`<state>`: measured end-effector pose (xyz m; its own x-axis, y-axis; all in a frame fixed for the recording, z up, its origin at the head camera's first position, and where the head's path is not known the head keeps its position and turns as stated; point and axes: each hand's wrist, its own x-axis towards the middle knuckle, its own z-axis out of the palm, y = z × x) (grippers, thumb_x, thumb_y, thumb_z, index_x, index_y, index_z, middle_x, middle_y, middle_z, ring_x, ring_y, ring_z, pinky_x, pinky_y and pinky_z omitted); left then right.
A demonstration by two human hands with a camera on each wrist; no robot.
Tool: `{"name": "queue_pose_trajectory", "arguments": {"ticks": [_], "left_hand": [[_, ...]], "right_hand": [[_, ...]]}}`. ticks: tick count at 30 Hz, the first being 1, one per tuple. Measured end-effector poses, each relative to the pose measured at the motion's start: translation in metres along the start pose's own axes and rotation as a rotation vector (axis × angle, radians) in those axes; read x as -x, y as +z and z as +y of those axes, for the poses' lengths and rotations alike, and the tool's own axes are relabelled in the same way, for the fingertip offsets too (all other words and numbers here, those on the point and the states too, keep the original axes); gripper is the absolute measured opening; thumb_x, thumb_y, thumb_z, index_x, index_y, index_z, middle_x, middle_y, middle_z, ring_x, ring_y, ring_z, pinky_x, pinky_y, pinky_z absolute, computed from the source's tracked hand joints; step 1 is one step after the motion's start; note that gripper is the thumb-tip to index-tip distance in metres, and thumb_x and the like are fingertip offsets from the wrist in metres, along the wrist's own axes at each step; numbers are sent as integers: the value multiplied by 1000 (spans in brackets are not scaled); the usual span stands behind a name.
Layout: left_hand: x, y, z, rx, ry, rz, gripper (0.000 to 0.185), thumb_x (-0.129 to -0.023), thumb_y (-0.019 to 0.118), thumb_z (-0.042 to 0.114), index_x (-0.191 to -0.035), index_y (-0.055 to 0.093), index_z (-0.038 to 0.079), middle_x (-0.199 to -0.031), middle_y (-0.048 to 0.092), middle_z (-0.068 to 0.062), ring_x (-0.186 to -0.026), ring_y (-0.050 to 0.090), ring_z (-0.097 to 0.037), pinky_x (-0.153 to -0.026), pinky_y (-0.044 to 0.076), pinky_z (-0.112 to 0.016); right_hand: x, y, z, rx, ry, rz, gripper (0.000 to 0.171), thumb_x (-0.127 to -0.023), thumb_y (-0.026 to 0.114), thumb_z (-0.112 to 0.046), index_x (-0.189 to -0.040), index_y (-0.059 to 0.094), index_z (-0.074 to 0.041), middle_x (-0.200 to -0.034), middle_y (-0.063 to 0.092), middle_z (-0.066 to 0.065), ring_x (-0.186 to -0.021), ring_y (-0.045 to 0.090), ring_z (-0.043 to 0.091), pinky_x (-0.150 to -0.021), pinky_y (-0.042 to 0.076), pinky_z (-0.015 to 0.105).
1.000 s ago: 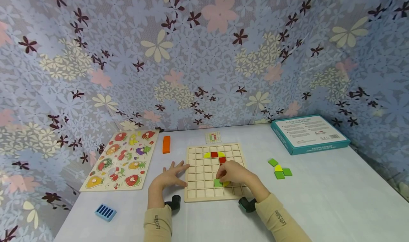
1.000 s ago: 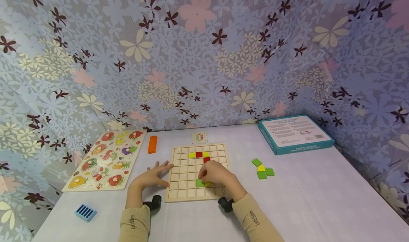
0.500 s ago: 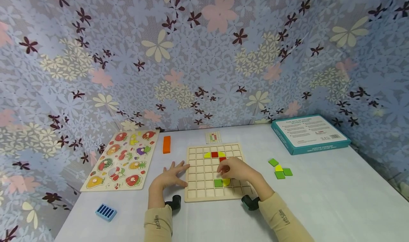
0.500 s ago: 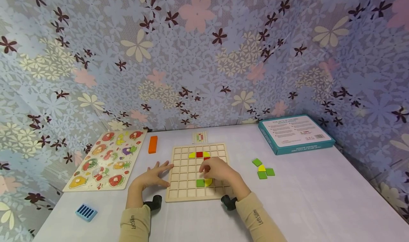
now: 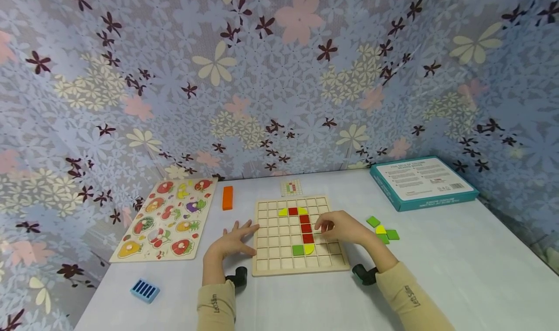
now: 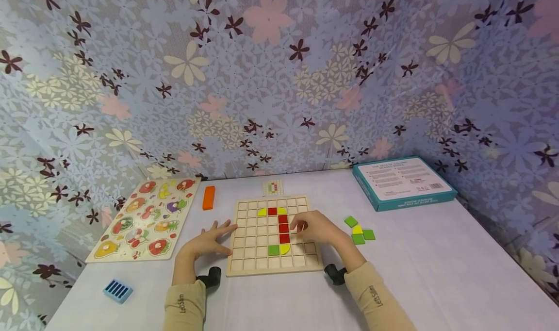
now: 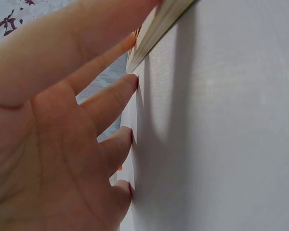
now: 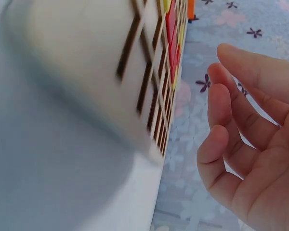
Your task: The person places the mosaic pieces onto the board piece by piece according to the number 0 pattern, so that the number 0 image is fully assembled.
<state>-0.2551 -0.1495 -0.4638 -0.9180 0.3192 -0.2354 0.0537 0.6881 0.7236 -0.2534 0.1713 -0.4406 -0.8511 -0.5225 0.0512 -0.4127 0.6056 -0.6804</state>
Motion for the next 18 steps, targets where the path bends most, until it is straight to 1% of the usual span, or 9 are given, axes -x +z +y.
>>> {"name": "queue_pose_trajectory", "arguments": {"ticks": [9, 16, 18], "left_hand": [[1, 0, -2, -1, 4, 3, 75, -69, 76, 10, -138, 46, 17, -152, 22, -9, -141, -3, -35, -109, -12, -57], [1, -1, 0, 6, 5, 6, 76, -69, 76, 10, -138, 45, 17, -152, 22, -9, -141, -4, -35, -109, -12, -57], [0, -1, 0, 6, 6, 8, 77, -68, 77, 11, -138, 45, 17, -152, 22, -9, -141, -4, -35, -109, -12, -57]], "right_hand": [[16, -15, 17, 37, 20, 25, 14, -79, 67, -2, -92, 64, -5, -78, 58, -1, -72, 51, 14, -60, 45, 25], [33, -31, 32, 59, 78, 55, 16, -78, 65, 1, -93, 64, -5, -78, 58, 0, -72, 50, 15, -62, 45, 29], [37, -34, 37, 76, 82, 64, 16, -78, 65, 1, -93, 64, -4, -78, 58, 0, -72, 51, 15, -62, 45, 29]]}}
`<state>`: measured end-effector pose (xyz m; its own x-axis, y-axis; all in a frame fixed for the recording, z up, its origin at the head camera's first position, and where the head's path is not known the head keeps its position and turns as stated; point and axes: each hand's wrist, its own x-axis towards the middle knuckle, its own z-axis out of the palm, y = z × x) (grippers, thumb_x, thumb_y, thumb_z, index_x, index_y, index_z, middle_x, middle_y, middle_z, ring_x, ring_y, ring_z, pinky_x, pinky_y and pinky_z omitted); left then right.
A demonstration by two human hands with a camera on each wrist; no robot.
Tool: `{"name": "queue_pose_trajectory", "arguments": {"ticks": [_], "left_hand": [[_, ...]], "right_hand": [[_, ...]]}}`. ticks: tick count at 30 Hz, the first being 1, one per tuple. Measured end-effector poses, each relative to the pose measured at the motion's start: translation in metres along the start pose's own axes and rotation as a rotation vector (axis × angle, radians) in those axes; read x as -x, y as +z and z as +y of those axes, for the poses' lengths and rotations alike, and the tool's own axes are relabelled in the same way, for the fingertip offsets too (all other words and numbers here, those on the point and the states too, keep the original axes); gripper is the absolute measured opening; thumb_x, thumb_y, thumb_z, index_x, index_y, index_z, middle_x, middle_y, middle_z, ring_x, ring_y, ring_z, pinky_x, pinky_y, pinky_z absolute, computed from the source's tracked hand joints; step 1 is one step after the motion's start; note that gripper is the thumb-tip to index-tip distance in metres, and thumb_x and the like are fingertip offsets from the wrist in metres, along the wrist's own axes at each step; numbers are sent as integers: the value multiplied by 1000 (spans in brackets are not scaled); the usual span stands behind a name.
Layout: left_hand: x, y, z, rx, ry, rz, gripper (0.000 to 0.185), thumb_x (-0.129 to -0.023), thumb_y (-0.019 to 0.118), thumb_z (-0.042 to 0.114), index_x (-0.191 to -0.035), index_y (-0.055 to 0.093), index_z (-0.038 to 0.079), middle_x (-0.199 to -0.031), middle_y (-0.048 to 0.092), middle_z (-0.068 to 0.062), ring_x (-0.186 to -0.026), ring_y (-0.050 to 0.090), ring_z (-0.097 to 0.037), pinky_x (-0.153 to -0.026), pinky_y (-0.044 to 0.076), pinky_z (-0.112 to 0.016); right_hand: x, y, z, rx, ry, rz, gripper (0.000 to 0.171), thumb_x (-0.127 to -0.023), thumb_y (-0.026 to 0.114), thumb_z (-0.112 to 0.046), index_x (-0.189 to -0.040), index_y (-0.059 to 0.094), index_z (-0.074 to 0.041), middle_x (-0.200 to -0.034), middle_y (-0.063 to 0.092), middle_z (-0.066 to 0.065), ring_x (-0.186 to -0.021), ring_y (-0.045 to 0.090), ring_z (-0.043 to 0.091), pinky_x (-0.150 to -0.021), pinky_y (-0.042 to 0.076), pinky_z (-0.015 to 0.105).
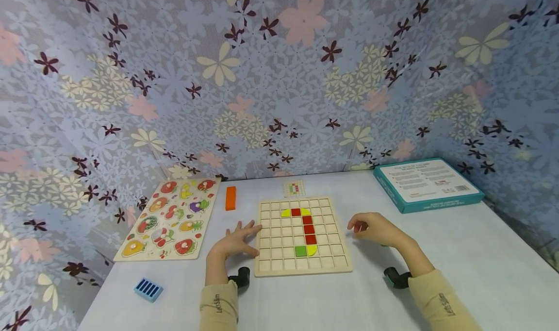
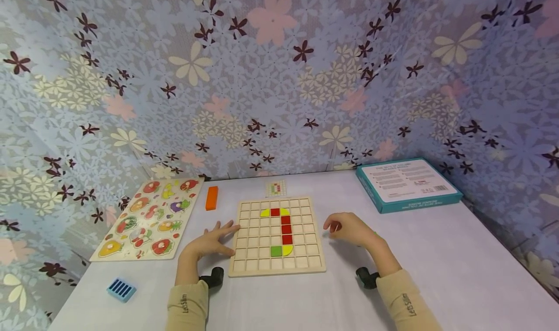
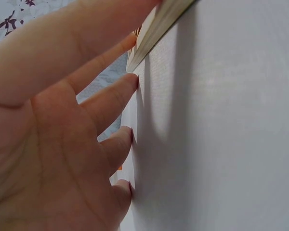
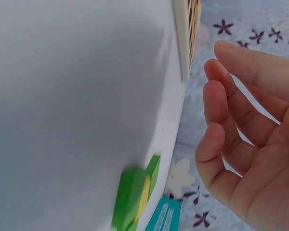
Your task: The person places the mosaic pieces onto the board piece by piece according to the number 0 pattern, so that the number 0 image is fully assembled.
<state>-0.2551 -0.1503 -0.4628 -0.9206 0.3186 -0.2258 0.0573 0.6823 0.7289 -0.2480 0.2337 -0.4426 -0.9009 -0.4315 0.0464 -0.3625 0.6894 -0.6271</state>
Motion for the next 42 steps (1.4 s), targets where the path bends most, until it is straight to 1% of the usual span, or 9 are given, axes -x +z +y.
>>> {"name": "queue_pose_trajectory", "arguments": {"ticks": [7, 12, 18, 22, 25, 31, 34, 38, 42], "left_hand": [[0, 1, 0, -6, -1, -5, 77, -69, 76, 10, -138, 45, 16, -152, 22, -9, -141, -4, -35, -109, -13, -56], [1, 1, 0, -10, -5, 0, 77, -68, 76, 10, -138, 45, 16, -152, 22, -9, -141, -4, -35, -109, -13, -56], [1, 1, 0, -11, -7, 4, 76, -68, 76, 10, -138, 46, 17, -152, 23, -9, -141, -3, -36, -109, -12, -57], [1, 1, 0, -14, 0, 3, 76, -68, 77, 10, -138, 46, 16, -152, 23, -10, -141, -2, -36, -109, -12, -57], [0, 1, 0, -17, 7, 1, 77, -68, 77, 10, -138, 45, 15, -152, 23, -10, -141, -2, -36, -109, -12, -57], [0, 0, 1, -32, 11, 6, 77, -67, 77, 10, -137, 46, 15, -151, 24, -11, -140, -1, -38, -109, -11, -58], [0, 0, 1, -38, 10, 8, 77, -67, 77, 10, -137, 46, 15, -151, 24, -11, -140, -1, -38, -109, -11, -58], [1, 0, 1, -36, 10, 10, 77, -67, 77, 10, -137, 47, 15, -151, 24, -11, -140, -1, -38, -109, -11, -58], [2, 0, 1, -31, 12, 11, 76, -67, 77, 10, -137, 47, 15, -152, 24, -11, -140, -1, -38, -109, -11, -58]], "right_hand": [[14, -9, 13, 6, 64, 8, 15, -80, 65, -1, -94, 64, -4, -81, 60, 1, -74, 51, 16, -62, 46, 29], [20, -14, 22, 37, 125, 24, 15, -80, 64, 0, -93, 65, -5, -87, 62, 3, -78, 53, 17, -67, 47, 31], [24, -20, 32, 63, 169, 45, 21, -79, 56, 7, -96, 67, -1, -94, 64, 9, -80, 53, 21, -68, 49, 34], [26, -22, 37, 97, 196, 55, 27, -78, 51, 11, -93, 69, -2, -95, 64, 12, -83, 55, 24, -74, 51, 42], [27, -23, 40, 136, 198, 50, 29, -76, 50, 14, -90, 70, -1, -94, 64, 14, -83, 55, 27, -75, 51, 47], [27, -25, 39, 202, 199, 41, 29, -75, 50, 16, -92, 70, 2, -89, 64, 11, -81, 57, 25, -75, 52, 46], [28, -26, 38, 214, 220, 38, 28, -75, 52, 15, -92, 70, 2, -87, 63, 10, -80, 57, 26, -74, 52, 46], [28, -27, 37, 230, 249, 47, 24, -76, 56, 13, -90, 71, -1, -87, 60, 11, -81, 56, 26, -75, 51, 47], [28, -26, 36, 257, 235, 56, 21, -76, 58, 12, -85, 69, -4, -87, 59, 12, -80, 55, 26, -74, 50, 48]]}}
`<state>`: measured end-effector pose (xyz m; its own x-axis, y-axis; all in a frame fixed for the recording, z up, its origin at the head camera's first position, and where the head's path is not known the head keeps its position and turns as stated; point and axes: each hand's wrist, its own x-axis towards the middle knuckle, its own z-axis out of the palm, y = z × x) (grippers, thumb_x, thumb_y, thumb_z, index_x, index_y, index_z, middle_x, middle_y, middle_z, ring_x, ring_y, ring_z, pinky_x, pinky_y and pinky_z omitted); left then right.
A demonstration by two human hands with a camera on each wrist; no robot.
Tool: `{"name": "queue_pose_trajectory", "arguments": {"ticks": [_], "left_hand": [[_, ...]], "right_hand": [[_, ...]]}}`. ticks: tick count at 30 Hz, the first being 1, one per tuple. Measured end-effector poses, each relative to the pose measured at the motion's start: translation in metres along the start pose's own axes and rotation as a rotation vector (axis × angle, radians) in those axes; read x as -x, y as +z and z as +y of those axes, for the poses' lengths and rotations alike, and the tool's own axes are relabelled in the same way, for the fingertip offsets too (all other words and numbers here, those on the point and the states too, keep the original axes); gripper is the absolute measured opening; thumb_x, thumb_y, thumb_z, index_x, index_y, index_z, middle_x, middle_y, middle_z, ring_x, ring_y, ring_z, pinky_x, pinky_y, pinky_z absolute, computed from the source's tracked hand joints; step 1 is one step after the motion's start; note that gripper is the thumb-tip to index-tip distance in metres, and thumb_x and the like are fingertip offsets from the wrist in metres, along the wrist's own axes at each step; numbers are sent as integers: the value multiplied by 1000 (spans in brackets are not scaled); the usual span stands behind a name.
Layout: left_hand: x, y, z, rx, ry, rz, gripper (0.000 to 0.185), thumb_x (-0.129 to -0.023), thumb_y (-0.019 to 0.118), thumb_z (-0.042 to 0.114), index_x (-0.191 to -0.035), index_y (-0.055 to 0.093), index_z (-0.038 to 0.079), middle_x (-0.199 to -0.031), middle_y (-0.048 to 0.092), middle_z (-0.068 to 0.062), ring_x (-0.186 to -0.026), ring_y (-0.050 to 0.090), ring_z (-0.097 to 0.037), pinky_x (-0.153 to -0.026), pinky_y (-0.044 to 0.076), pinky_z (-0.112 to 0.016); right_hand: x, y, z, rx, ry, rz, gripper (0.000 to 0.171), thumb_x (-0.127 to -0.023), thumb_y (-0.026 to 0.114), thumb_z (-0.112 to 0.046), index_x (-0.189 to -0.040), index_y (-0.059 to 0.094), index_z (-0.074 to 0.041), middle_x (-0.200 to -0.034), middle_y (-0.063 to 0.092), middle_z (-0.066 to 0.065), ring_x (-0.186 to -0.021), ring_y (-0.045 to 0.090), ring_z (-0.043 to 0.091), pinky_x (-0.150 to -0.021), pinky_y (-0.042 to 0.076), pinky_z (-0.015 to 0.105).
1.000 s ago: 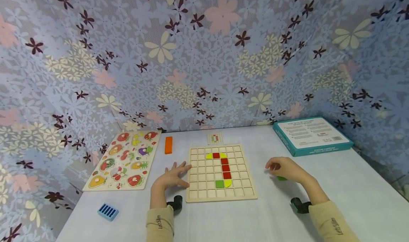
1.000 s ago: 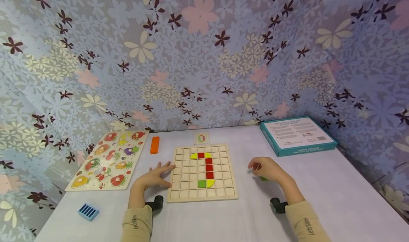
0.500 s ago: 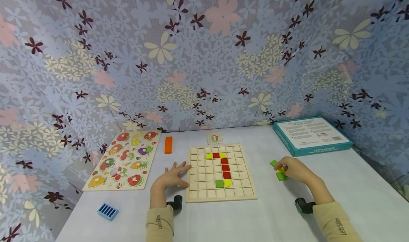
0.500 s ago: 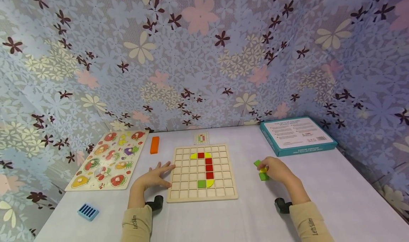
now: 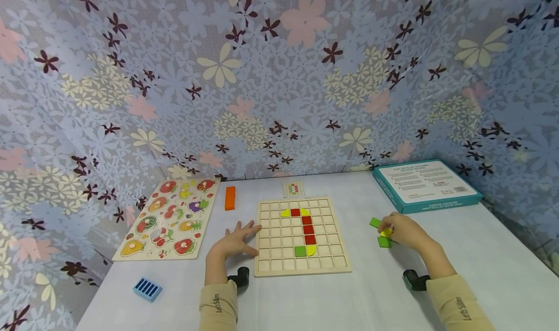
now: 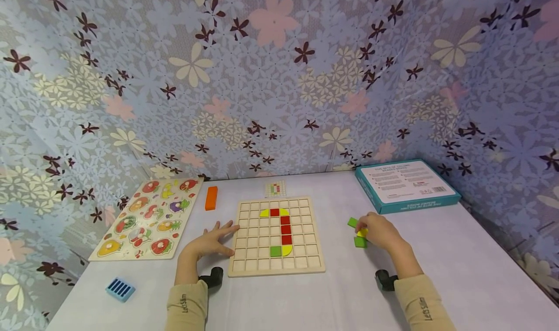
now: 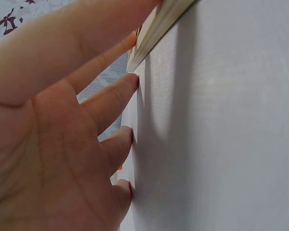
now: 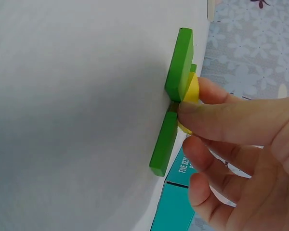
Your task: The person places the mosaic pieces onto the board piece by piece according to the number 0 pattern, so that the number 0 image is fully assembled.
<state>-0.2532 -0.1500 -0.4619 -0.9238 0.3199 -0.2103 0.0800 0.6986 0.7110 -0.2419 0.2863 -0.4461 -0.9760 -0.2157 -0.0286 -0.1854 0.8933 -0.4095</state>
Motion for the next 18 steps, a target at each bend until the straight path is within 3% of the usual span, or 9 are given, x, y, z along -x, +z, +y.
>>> {"name": "queue_pose_trajectory", "arguments": {"ticks": [7, 18], "left_hand": [[-1, 0, 1, 4, -4, -2, 76, -68, 77, 10, -137, 46, 16, -152, 23, -10, -141, -2, -37, -109, -11, -57], [0, 0, 1, 3, 5, 0, 76, -68, 77, 10, -137, 46, 15, -152, 24, -11, -140, -1, -37, -109, -11, -58]], "right_hand": [[0, 1, 0, -4, -38, 10, 15, -77, 60, 8, -81, 63, -6, -83, 62, 10, -75, 52, 23, -73, 49, 47], [-2, 2, -2, -58, -58, 17, 16, -78, 62, 5, -91, 62, -5, -80, 58, 5, -73, 50, 21, -65, 47, 39]]}}
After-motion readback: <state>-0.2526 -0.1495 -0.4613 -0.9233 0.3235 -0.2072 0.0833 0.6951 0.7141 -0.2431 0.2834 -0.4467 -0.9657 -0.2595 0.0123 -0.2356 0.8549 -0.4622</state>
